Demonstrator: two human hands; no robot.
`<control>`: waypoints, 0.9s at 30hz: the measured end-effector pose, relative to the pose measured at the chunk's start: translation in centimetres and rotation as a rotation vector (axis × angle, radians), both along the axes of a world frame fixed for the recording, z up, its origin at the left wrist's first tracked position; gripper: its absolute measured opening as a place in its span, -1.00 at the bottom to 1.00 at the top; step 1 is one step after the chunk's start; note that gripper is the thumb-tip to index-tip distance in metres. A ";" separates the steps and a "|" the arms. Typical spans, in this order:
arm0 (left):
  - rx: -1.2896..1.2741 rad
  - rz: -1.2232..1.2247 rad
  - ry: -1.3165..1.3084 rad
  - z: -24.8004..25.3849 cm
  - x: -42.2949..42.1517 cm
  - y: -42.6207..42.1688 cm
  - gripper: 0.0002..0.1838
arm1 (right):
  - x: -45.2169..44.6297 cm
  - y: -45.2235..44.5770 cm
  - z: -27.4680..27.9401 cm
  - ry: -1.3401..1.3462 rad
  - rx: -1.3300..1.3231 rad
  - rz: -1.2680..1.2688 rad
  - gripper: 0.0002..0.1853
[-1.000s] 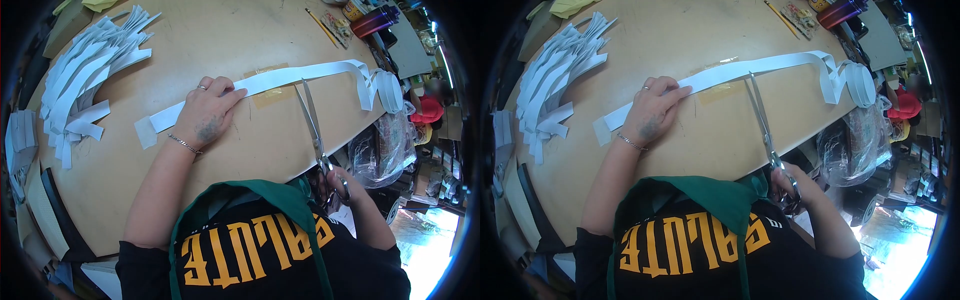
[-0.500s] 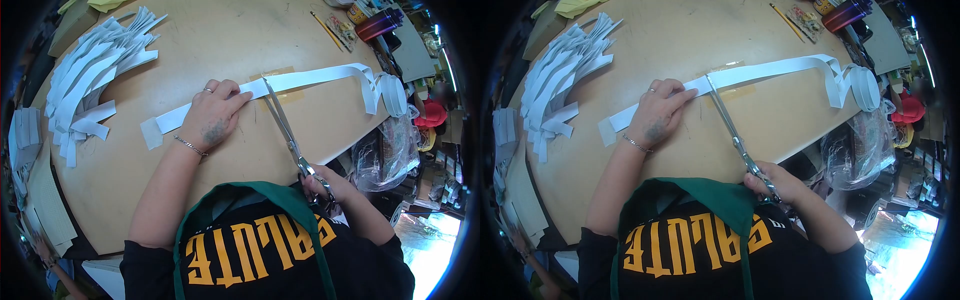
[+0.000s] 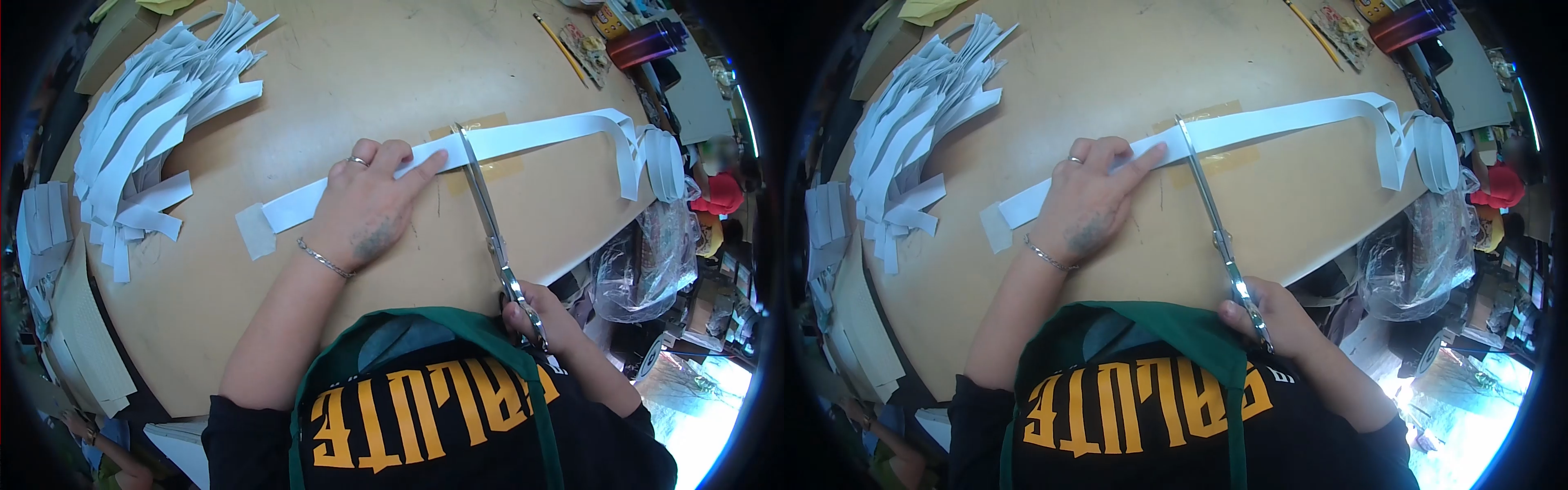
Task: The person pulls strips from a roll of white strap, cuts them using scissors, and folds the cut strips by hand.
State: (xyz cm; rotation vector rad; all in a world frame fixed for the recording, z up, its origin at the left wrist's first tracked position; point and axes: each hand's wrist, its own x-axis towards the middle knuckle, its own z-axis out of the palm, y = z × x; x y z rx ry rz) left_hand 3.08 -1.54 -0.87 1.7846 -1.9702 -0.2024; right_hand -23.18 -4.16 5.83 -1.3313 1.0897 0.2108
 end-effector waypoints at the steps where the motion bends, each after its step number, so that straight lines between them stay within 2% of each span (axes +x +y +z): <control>1: 0.014 -0.001 -0.016 0.1 -0.1 0.0 -0.48 | -0.2 -0.2 0.2 0.011 0.070 -0.018 -0.38; 11: 0.063 -0.022 -0.010 0.1 0.1 0.0 -0.42 | 0.9 -0.7 0.7 0.116 0.024 0.028 -0.25; 20: 0.117 -0.023 0.011 0.5 0.2 0.0 -0.39 | 1.3 -0.6 0.3 0.102 -0.052 0.034 -0.27; 27: 0.131 -0.021 0.006 0.6 0.1 0.0 -0.39 | 0.4 0.1 -0.8 0.088 0.001 -0.047 -0.36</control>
